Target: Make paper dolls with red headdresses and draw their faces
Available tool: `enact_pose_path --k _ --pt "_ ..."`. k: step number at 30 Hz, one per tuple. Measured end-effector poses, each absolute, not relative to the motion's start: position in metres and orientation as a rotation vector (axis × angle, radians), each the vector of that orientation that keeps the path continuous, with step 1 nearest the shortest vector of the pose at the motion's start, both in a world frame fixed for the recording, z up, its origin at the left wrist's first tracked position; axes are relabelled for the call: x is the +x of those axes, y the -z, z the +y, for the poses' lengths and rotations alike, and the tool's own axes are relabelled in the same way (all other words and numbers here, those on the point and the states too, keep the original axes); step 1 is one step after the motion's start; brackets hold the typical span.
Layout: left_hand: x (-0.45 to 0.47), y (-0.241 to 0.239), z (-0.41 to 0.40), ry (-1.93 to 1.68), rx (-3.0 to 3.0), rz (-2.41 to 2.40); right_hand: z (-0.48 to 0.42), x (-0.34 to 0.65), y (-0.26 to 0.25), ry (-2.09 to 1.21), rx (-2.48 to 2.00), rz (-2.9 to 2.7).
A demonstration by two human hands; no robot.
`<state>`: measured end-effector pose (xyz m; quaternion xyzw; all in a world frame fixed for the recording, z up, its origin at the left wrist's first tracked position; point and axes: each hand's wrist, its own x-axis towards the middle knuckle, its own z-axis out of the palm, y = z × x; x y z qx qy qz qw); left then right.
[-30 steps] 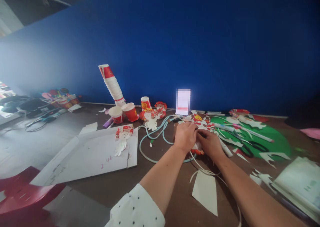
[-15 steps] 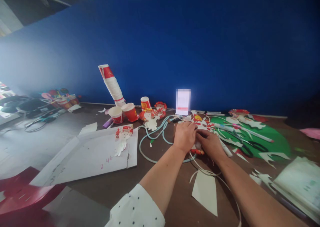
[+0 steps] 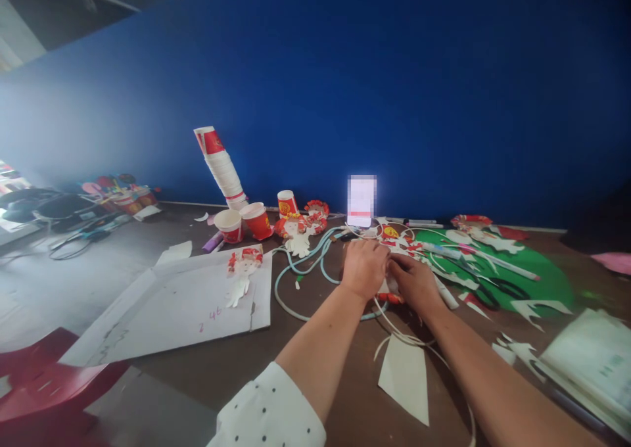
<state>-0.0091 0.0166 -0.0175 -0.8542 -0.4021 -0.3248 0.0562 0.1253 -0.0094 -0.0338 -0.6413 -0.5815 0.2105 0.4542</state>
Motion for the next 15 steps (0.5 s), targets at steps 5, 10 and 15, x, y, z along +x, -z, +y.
enact_pose_path --k 5,10,15 --pt "-0.0069 0.0161 0.0145 1.002 -2.607 -1.256 -0.0086 0.1259 0.0348 -0.497 -1.550 -1.399" --pt "-0.0071 0.0166 0.0143 1.049 -2.589 -1.227 -0.0086 0.1267 0.0366 -0.504 -1.538 -1.388" --pt "-0.0090 0.0171 0.0161 1.094 -2.666 -1.128 -0.0074 0.1286 0.0376 -0.525 -1.542 -1.374"
